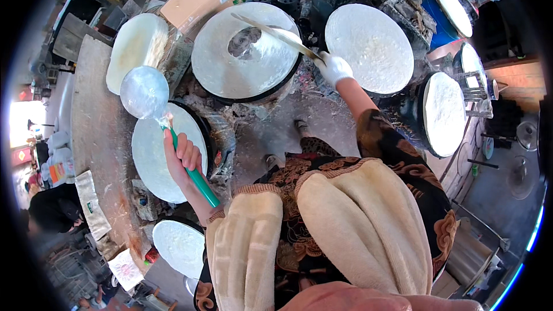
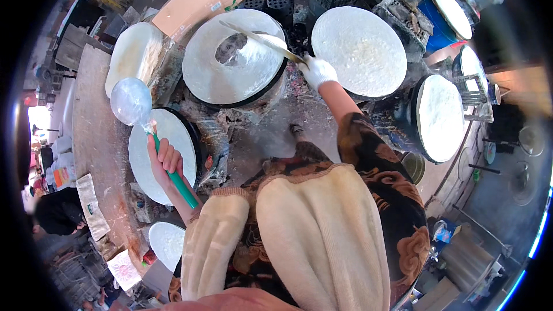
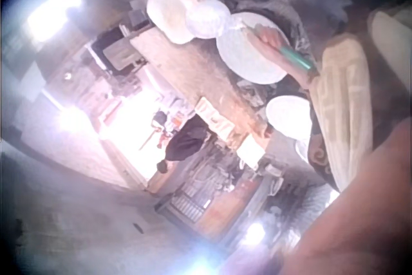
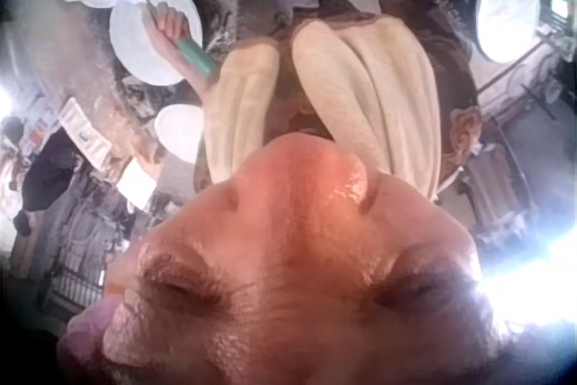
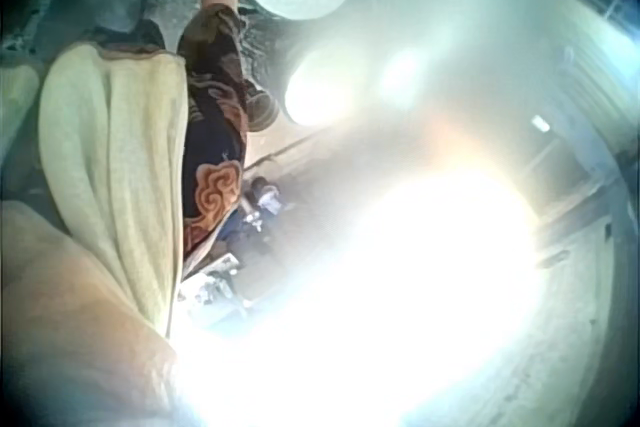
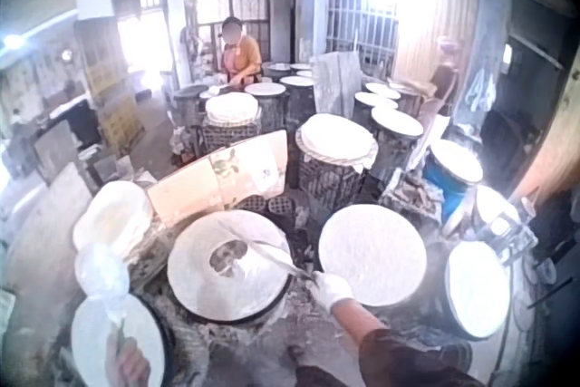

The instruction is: The person scoops white batter from a large metal bowl and pours it onto a hot circular griddle. Using a wooden spreader, they swirl the batter to form a thin crepe. Once cooked, the person lifts the crepe and places it onto a stack of finished crepes. This process is repeated continuously throughout the clip.

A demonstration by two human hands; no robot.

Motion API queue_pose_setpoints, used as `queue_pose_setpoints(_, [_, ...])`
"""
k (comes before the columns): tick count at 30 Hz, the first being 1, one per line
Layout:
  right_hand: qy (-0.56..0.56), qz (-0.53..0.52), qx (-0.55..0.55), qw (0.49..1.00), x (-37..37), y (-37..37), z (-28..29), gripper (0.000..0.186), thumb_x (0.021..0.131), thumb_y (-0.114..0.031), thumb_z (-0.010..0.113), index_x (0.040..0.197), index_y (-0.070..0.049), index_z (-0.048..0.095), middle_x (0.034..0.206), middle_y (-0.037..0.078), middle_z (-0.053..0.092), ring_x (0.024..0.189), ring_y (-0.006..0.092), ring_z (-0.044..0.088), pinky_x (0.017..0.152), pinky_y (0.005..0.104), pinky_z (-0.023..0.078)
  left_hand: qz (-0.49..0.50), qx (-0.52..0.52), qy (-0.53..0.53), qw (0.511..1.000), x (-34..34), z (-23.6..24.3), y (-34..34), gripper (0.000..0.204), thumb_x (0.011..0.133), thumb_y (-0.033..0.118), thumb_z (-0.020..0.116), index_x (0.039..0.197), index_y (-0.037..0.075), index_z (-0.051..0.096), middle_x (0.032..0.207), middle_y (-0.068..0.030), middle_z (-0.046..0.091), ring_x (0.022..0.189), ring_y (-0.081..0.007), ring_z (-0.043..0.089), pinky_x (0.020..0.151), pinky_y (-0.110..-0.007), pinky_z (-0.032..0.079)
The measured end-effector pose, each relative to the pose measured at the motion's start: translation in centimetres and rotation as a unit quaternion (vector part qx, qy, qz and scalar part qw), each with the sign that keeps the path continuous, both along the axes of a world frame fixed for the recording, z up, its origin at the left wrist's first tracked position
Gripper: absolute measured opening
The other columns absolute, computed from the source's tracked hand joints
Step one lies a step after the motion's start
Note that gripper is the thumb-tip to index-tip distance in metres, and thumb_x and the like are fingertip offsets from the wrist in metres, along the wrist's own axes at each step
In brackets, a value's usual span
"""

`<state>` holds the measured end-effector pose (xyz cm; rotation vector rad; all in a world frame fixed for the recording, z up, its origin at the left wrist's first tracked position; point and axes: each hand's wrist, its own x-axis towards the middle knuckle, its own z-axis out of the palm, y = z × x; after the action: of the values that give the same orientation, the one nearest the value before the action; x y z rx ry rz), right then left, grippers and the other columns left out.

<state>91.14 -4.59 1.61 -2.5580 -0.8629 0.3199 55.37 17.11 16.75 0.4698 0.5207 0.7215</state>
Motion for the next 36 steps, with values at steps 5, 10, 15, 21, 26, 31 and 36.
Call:
queue_pose_setpoints(5, [-0.003,0.057,0.031,0.998,-4.4,-3.0,-0.5,0.036,0.088,-0.038,0.05,0.1,-0.007,0.063,0.102,0.024,0.058,0.093,0.04,0.059,0.08,0.0474,0.048,-0.021,-0.004,-0.003,1.0,-0.2,-0.1,-0.1,0.037,0.102,0.026,0.032,0.134,0.009,0.037,0.054,0.0037,0.036,0.034,-0.0044,0.031,0.027,-0.018,0.029])
queue_pose_setpoints(10, [-0.011,-0.077,-0.015,0.997,-1.9,-1.2,-0.8,0.036,0.09,-0.038,0.047,0.107,-0.01,0.06,0.104,0.026,0.058,0.092,0.0413,0.06,0.08,0.0496,0.048,-0.011,0.028,0.03,0.999,0.3,0.8,-0.3,0.032,0.101,0.026,0.039,0.127,0.008,0.043,0.051,0.0058,0.034,0.032,-0.003,0.028,0.027,-0.018,0.025])
queue_pose_setpoints(15, [0.037,-0.06,0.035,0.997,0.9,8.0,-0.1,0.042,0.086,-0.037,0.048,0.116,-0.009,0.058,0.107,0.023,0.062,0.098,0.0389,0.06,0.085,0.0469,0.047,-0.027,0.01,0.027,0.999,1.7,0.3,-0.3,0.022,0.1,0.025,0.04,0.111,0.008,0.049,0.05,0.0054,0.035,0.032,-0.0034,0.03,0.026,-0.018,0.026])
queue_pose_setpoints(21, [0.22,-0.166,0.314,0.909,-5.8,5.3,-4.2,0.051,0.09,-0.033,0.051,0.13,-0.001,0.049,0.113,0.018,0.062,0.104,0.0237,0.06,0.091,0.0308,0.044,-0.044,-0.018,0.095,0.994,1.2,-0.9,-0.9,0.016,0.099,0.024,0.043,0.097,0.008,0.047,0.049,0.0052,0.035,0.031,-0.0041,0.029,0.026,-0.019,0.026])
queue_pose_setpoints(26, [0.484,-0.125,0.308,0.81,-7.9,8.8,0.1,0.041,0.09,-0.032,0.054,0.125,-0.01,0.056,0.066,0.002,0.053,0.049,0.0088,0.046,0.039,0.0256,0.033,-0.207,-0.068,0.118,0.969,0.7,-5.7,-0.2,0.041,0.098,0.04,0.042,0.066,0.014,0.042,0.045,0.0051,0.033,0.032,-0.0049,0.03,0.026,-0.02,0.026])
queue_pose_setpoints(31, [0.41,-0.222,0.36,0.808,-7.0,4.2,-1.2,0.042,0.091,-0.031,0.055,0.124,-0.005,0.057,0.086,0.003,0.063,0.065,0.0081,0.051,0.061,0.0237,0.044,-0.146,-0.184,0.09,0.968,0.6,-7.0,-0.8,0.044,0.098,0.04,0.042,0.062,0.015,0.038,0.047,0.0047,0.035,0.035,-0.0066,0.033,0.029,-0.02,0.027])
queue_pose_setpoints(36, [0.395,-0.088,0.302,0.863,-10.8,6.9,-3.5,0.034,0.092,-0.026,0.055,0.119,-0.007,0.061,0.087,0.007,0.067,0.07,0.02,0.062,0.068,0.0293,0.05,-0.079,-0.223,0.042,0.971,-0.2,-9.7,-0.2,0.024,0.1,0.024,0.042,0.081,0.009,0.04,0.057,0.0034,0.037,0.042,-0.0057,0.035,0.034,-0.019,0.031])
